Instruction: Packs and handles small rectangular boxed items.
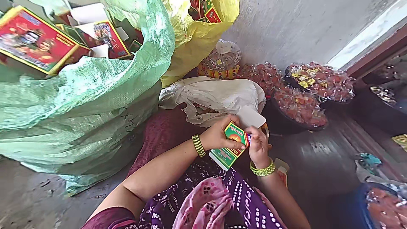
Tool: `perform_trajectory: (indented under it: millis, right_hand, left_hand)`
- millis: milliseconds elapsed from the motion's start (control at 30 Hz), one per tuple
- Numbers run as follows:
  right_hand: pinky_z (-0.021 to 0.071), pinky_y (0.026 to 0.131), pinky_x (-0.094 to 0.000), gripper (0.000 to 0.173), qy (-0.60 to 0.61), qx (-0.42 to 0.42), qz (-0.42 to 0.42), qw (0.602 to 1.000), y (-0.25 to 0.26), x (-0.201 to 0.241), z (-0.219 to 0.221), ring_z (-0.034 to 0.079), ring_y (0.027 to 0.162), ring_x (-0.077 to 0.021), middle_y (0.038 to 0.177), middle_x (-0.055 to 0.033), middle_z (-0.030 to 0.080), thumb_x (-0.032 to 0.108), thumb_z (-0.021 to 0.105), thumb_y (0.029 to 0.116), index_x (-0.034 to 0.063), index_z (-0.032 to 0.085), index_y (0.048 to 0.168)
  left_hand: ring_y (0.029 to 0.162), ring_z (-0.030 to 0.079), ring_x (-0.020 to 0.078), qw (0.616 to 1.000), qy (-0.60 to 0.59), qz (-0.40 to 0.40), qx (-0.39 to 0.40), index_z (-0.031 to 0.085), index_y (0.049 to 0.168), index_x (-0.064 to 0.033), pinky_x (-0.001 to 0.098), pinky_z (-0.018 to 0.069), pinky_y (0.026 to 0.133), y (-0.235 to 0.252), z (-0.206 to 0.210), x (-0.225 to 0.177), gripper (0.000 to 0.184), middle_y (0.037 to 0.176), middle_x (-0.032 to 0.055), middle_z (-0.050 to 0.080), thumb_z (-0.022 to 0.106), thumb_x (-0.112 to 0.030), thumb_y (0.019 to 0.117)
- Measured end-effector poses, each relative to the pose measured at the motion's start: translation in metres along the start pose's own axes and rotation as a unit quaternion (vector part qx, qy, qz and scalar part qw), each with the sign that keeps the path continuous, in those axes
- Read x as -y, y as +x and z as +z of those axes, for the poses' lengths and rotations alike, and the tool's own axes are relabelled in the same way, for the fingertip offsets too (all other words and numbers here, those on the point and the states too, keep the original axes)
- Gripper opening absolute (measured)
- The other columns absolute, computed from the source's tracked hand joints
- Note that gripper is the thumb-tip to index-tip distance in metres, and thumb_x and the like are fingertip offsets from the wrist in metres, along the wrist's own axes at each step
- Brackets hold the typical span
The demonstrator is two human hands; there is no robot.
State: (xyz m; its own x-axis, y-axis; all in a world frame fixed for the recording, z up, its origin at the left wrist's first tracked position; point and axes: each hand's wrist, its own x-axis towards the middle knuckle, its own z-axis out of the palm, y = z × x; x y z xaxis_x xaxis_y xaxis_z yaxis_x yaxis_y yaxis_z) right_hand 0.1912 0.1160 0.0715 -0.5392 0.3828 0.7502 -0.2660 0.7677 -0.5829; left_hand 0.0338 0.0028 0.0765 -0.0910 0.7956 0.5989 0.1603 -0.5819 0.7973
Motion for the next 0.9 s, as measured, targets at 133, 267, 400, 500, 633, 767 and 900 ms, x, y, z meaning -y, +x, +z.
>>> perform_trajectory:
  millis: [133,267,400,500,633,767,900]
  right_hand:
    - [0.0494,0.090,-0.0238,0.041,-0.020,-0.066,0.015,0.998,0.004,0.002,-0.002,0.058,0.100,-0.0070,0.099,-0.0048,0.061,0.036,0.051,0.1077,0.0054,0.069,0.087]
    - [0.0581,0.099,-0.0388,0.044,0.136,-0.057,0.056,0.987,0.015,0.009,-0.015,0.070,0.112,-0.0187,0.117,-0.0039,0.072,0.026,0.062,0.1037,0.0040,0.044,0.138]
    - [0.0625,0.087,-0.0340,0.024,0.104,0.022,0.086,0.991,0.019,0.011,-0.026,0.071,0.099,-0.0183,0.108,-0.0089,0.073,0.008,0.081,0.0861,0.0003,0.075,0.108]
    - [0.0613,0.093,-0.0311,0.025,0.015,0.081,0.047,0.996,0.020,0.013,-0.033,0.072,0.108,-0.0174,0.115,-0.0126,0.075,0.013,0.081,0.0874,0.0010,0.078,0.109]
    - [0.0607,0.095,-0.0303,0.022,-0.008,0.086,0.022,0.996,0.021,0.017,-0.039,0.073,0.106,-0.0151,0.111,-0.0116,0.077,0.012,0.080,0.0886,0.0006,0.079,0.107]
    - [0.0615,0.092,-0.0280,0.020,-0.002,0.078,0.038,0.996,0.019,0.014,-0.041,0.074,0.100,-0.0118,0.105,-0.0085,0.078,0.010,0.081,0.0872,0.0021,0.080,0.105]
    - [0.0608,0.092,-0.0280,0.016,-0.021,0.089,0.023,0.996,0.019,0.018,-0.043,0.074,0.101,-0.0119,0.105,-0.0076,0.078,0.011,0.077,0.0912,0.0041,0.081,0.105]
  left_hand:
    - [0.087,0.069,0.0113,0.998,-0.027,-0.058,-0.012,0.051,0.114,-0.0014,0.0302,0.0613,0.080,0.001,0.003,-0.001,0.054,0.099,0.0064,0.067,0.089,-0.011,0.0770]
    - [0.099,0.071,0.0168,0.987,-0.020,-0.142,-0.071,0.037,0.134,-0.0025,0.0353,0.0625,0.088,0.003,0.000,0.001,0.085,0.117,0.0117,0.064,0.094,-0.016,0.0713]
    - [0.105,0.071,0.0177,0.987,0.005,-0.145,-0.063,0.027,0.144,-0.0023,0.0361,0.0617,0.092,0.004,0.001,0.003,0.106,0.122,0.0130,0.066,0.096,-0.017,0.0656]
    - [0.107,0.070,0.0164,0.989,0.015,-0.142,-0.033,0.026,0.147,-0.0027,0.0349,0.0602,0.095,0.003,0.001,0.002,0.107,0.124,0.0123,0.065,0.096,-0.016,0.0668]
    - [0.109,0.069,0.0157,0.989,0.033,-0.143,-0.013,0.027,0.149,-0.0030,0.0343,0.0592,0.097,0.004,0.000,0.002,0.110,0.126,0.0123,0.064,0.096,-0.018,0.0653]
    - [0.108,0.069,0.0150,0.990,0.055,-0.130,0.016,0.029,0.149,-0.0031,0.0342,0.0593,0.096,0.003,-0.001,0.002,0.108,0.122,0.0113,0.065,0.096,-0.020,0.0669]
    - [0.106,0.069,0.0149,0.989,0.063,-0.129,0.027,0.030,0.149,-0.0034,0.0341,0.0597,0.094,0.003,-0.001,0.002,0.107,0.119,0.0111,0.066,0.096,-0.021,0.0673]
